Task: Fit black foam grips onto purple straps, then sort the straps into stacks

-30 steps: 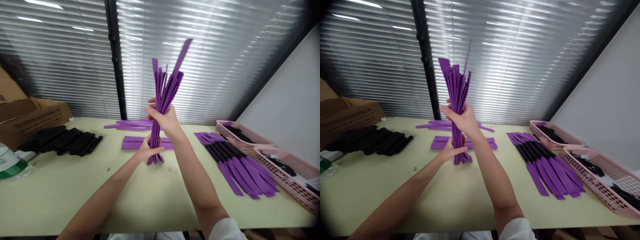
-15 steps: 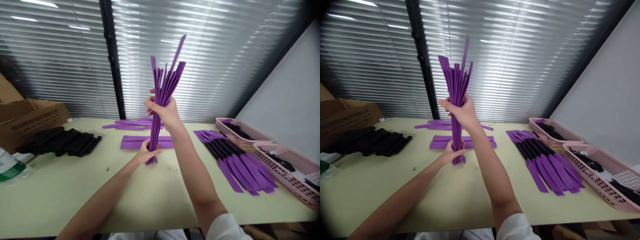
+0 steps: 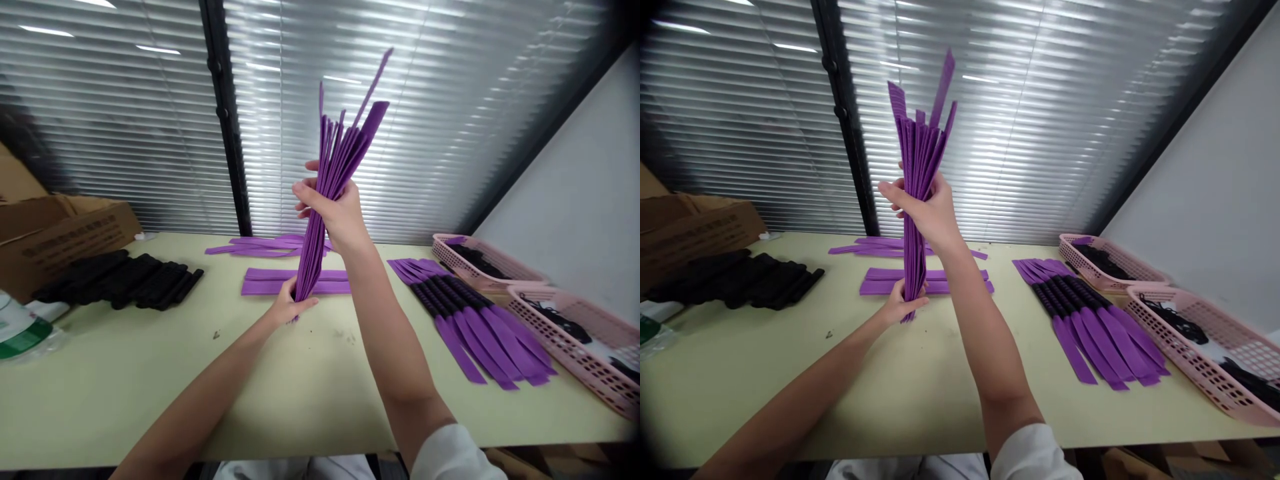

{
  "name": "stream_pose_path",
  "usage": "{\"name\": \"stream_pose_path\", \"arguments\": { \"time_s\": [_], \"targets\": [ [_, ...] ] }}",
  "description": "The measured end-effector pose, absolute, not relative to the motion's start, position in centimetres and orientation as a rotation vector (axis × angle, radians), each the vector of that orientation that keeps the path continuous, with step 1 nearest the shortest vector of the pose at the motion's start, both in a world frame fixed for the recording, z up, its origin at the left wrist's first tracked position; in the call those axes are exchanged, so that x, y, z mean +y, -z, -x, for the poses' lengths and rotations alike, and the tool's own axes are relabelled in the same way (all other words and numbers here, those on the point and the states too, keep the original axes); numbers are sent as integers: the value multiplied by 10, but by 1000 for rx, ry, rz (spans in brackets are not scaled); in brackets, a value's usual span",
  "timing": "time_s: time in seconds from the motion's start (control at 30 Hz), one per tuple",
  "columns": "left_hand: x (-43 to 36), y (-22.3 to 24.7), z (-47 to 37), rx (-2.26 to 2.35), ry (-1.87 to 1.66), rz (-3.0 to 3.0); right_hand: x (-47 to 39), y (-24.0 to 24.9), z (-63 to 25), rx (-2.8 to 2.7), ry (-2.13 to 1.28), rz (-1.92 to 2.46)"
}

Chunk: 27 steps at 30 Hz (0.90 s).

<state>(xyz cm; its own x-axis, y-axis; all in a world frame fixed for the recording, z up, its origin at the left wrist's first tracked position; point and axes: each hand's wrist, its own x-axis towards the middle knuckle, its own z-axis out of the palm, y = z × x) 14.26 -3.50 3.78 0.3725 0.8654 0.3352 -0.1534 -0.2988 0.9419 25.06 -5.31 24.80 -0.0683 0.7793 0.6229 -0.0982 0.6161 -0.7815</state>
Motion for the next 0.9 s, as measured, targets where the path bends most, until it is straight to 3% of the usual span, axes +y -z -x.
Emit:
{"name": "stream_pose_path", "arguments": {
  "time_s": [0.57, 0.9],
  "targets": [
    [-32, -14, -131, 553, -1127, -1447, -40, -234, -245, -1487, -792, 550],
    [-39, -28, -133, 606, -1204, -1444, -42, -235, -240, -1483, -835, 536]
  ]
}}
